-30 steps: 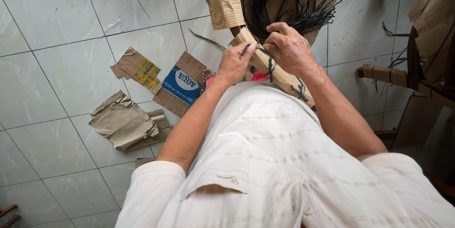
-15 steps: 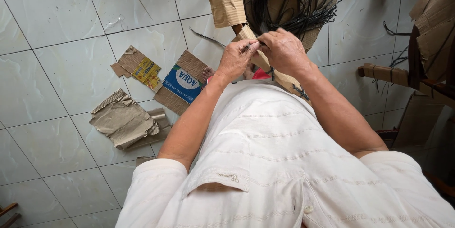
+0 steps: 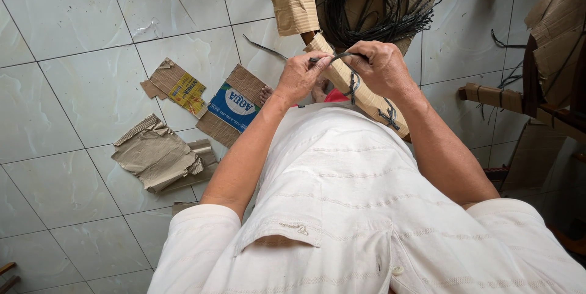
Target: Wrapping wooden furniture components with protective cardboard and securing them with plastic ties.
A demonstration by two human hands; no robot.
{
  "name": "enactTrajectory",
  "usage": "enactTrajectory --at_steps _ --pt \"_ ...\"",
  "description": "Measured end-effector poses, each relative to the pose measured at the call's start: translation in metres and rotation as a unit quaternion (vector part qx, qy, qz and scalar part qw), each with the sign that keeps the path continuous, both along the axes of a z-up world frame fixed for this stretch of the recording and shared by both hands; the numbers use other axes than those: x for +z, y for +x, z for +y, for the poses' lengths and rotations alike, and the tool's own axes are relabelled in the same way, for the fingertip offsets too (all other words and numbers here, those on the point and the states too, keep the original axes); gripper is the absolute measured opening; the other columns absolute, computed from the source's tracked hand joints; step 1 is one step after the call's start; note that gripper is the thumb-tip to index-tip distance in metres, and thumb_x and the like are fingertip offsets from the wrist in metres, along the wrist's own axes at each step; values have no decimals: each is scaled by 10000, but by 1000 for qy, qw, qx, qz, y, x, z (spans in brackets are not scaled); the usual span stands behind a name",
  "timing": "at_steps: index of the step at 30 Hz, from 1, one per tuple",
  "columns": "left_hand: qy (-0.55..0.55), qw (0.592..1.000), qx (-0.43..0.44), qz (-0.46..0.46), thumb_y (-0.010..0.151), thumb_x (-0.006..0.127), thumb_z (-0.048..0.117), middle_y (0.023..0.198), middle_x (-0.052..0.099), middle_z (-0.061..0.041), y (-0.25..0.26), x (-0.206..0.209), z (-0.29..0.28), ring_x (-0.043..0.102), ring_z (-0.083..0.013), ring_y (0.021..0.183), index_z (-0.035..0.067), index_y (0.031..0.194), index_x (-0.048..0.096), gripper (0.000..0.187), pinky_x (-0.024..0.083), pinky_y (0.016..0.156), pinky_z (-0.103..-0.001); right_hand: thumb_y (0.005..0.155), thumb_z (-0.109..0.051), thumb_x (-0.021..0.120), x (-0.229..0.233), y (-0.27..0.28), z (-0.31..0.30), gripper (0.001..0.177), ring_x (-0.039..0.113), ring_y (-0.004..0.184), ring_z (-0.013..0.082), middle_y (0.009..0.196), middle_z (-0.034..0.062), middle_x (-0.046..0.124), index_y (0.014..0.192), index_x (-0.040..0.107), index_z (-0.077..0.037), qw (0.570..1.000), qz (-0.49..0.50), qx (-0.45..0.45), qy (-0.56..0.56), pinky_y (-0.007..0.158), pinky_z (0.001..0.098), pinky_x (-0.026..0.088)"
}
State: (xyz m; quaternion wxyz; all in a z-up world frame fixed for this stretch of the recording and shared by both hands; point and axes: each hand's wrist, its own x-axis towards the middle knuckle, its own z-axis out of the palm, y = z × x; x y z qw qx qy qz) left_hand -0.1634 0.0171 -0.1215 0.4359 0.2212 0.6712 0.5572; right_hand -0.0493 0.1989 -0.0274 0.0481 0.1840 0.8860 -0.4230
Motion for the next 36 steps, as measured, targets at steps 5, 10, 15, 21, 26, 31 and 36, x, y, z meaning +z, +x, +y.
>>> enactTrajectory --at_steps 5,10,15,21,26,31,36 --pt "1 995 -27 93 1084 564 380 1130 765 -91 6 0 3 716 -329 1079 238 1254 735 280 561 982 -464 1025 -149 711 -1 -10 -14 58 718 868 236 884 61 735 1049 762 -161 998 25 -44 -40 723 385 555" --pt "11 995 -1 101 1091 549 404 1100 763 -99 -5 14 4 730 -311 1045 238 1275 722 303 570 969 -451 1028 -81 704 -5 -20 -15 89 642 795 102 835 69 719 1047 780 -122 984 79 -83 -139 685 307 528" --pt "5 996 60 66 1086 565 377 918 774 -24 1 -3 5 725 -134 798 244 1210 745 256 625 823 -334 1021 -100 697 -27 -5 2 88 559 653 53 736 -3 649 1044 782 -107 963 46 -197 -175 606 200 477" --pt "-8 990 132 -39 1038 649 282 851 790 -48 5 13 6 706 -47 724 112 1115 742 208 631 725 -213 997 -163 688 -40 16 14 157 737 819 208 962 80 769 1107 798 -150 979 -88 -169 -72 682 320 562" --pt "-7 994 108 -20 997 669 257 790 775 -39 0 9 9 723 -63 671 108 998 739 164 624 676 -194 944 -191 750 -16 0 2 492 604 1118 360 1374 123 571 1409 612 -105 980 -76 -2 183 872 505 559" --pt "18 997 72 31 986 673 230 748 738 31 0 14 11 667 -51 688 132 921 749 139 587 658 -211 921 -198 740 -30 -17 -8 637 561 1235 319 1408 110 581 1509 504 -131 984 -36 107 139 1036 453 453" --pt "-18 994 106 -34 1041 636 313 676 742 -18 1 -1 6 681 -37 661 141 1021 771 219 630 660 -231 922 -206 783 -56 -10 -23 442 672 852 272 843 27 618 1323 599 -195 988 50 34 144 759 432 564"
